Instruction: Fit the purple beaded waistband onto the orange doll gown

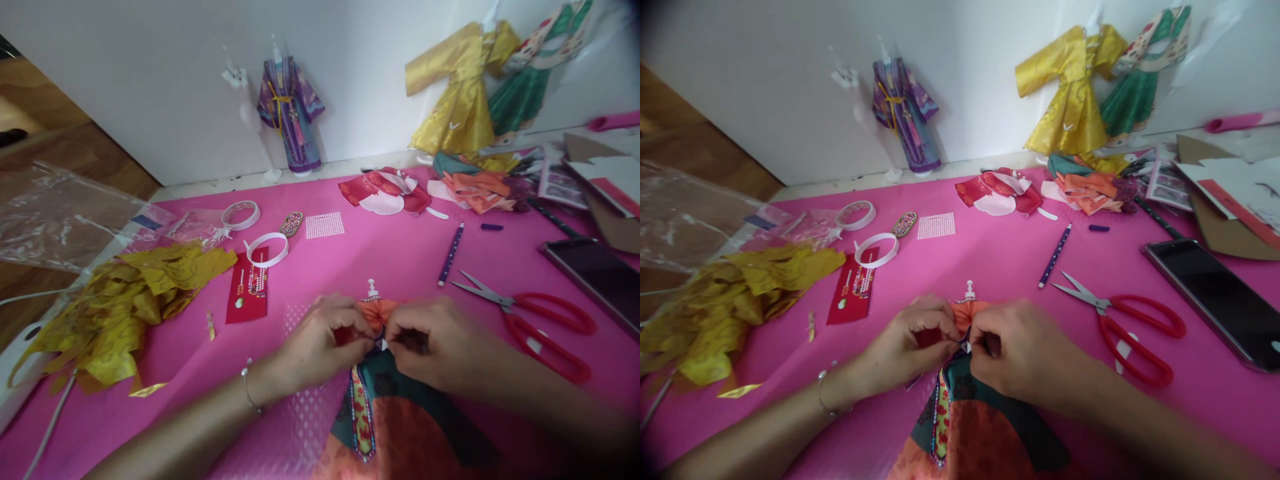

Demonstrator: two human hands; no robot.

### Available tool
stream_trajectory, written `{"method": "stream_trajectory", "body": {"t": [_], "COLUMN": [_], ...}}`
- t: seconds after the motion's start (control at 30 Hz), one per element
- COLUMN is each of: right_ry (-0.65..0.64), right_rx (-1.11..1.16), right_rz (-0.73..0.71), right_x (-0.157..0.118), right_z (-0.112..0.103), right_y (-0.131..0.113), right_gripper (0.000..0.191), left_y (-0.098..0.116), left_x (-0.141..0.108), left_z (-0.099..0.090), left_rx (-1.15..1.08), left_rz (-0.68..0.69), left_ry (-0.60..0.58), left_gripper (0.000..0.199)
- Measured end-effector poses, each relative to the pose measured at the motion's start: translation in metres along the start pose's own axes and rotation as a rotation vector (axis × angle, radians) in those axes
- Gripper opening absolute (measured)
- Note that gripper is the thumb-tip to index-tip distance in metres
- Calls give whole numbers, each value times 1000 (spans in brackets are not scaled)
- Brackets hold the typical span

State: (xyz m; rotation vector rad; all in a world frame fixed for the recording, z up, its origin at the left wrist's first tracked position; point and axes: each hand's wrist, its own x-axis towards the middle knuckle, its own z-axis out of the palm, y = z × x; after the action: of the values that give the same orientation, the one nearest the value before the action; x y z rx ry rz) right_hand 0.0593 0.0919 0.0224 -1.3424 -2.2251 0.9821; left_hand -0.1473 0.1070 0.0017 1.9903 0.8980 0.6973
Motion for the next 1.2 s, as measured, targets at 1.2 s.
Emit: {"method": "stream_trajectory", "body": {"t": [1.2], "right_ry": [-1], "right_rx": [199], "right_rz": [81], "right_x": [4], "right_z": [-11], "right_y": [10], "right_gripper": [17], "left_y": [3], "left_x": [-2], "left_z": [2], "left_rx": [110], "left_rz": [9], "left_ry": [53], "left_gripper": [11]}}
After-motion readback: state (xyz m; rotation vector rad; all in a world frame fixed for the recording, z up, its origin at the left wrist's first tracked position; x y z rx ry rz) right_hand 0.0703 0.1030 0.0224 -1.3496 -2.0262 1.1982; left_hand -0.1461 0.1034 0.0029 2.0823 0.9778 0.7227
